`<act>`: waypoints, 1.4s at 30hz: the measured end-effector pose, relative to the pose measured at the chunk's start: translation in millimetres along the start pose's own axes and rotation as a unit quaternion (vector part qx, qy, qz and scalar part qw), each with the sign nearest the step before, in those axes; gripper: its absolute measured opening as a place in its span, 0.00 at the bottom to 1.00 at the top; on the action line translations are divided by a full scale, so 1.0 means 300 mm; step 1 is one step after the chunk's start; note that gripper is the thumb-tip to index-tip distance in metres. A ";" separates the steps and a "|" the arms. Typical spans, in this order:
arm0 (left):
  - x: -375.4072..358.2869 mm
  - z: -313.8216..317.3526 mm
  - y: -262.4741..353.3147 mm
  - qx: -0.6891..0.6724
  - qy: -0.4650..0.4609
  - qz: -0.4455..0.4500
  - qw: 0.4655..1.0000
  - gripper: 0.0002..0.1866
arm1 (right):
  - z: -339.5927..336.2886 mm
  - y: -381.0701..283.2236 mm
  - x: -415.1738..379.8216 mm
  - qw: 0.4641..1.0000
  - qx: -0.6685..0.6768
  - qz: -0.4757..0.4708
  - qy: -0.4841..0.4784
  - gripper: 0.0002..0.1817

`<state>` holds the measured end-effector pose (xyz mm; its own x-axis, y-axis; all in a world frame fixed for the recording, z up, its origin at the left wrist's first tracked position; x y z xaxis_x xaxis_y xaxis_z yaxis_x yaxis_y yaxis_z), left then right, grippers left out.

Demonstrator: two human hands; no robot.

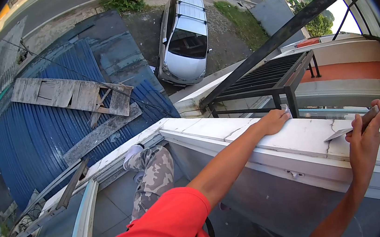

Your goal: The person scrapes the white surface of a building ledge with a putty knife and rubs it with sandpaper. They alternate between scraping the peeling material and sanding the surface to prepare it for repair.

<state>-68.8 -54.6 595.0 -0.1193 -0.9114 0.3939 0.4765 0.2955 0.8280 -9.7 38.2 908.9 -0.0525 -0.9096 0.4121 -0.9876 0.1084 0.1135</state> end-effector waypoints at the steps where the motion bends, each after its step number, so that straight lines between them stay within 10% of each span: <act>1: 0.008 0.003 -0.015 0.014 -0.009 -0.002 1.000 0.26 | 0.044 0.001 -0.031 1.000 -0.006 -0.018 -0.007 0.22; 18: 0.011 -0.010 -0.011 0.037 0.002 0.019 0.999 0.27 | -0.048 -0.012 -0.139 0.991 0.031 -0.007 0.129 0.23; 26: 0.016 0.007 -0.013 0.018 0.004 0.000 1.000 0.27 | 0.077 -0.047 -0.157 0.994 0.046 -0.081 0.050 0.22; 37: -0.175 -0.043 0.334 0.201 0.264 0.175 0.927 0.12 | 0.141 0.079 -0.316 0.944 0.231 -0.196 0.129 0.24; 42: -0.258 0.002 0.428 0.208 0.252 0.178 0.928 0.42 | 0.214 0.095 -0.347 0.951 0.172 -0.211 0.146 0.20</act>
<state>1.0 54.1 671.2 0.4546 -0.7223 0.5211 0.0185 0.5926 0.8053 -41.9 110.3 811.2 0.3536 -0.6871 0.6347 -0.9040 -0.4253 0.0433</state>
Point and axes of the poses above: each hand's wrist, its own x-axis towards the middle knuckle, its own z-axis out of the palm, y = z × x, the point moved 3 cm from there along x, towards the middle knuckle, and after that the axes turned 15 degrees about z, right-handed, at the moved point
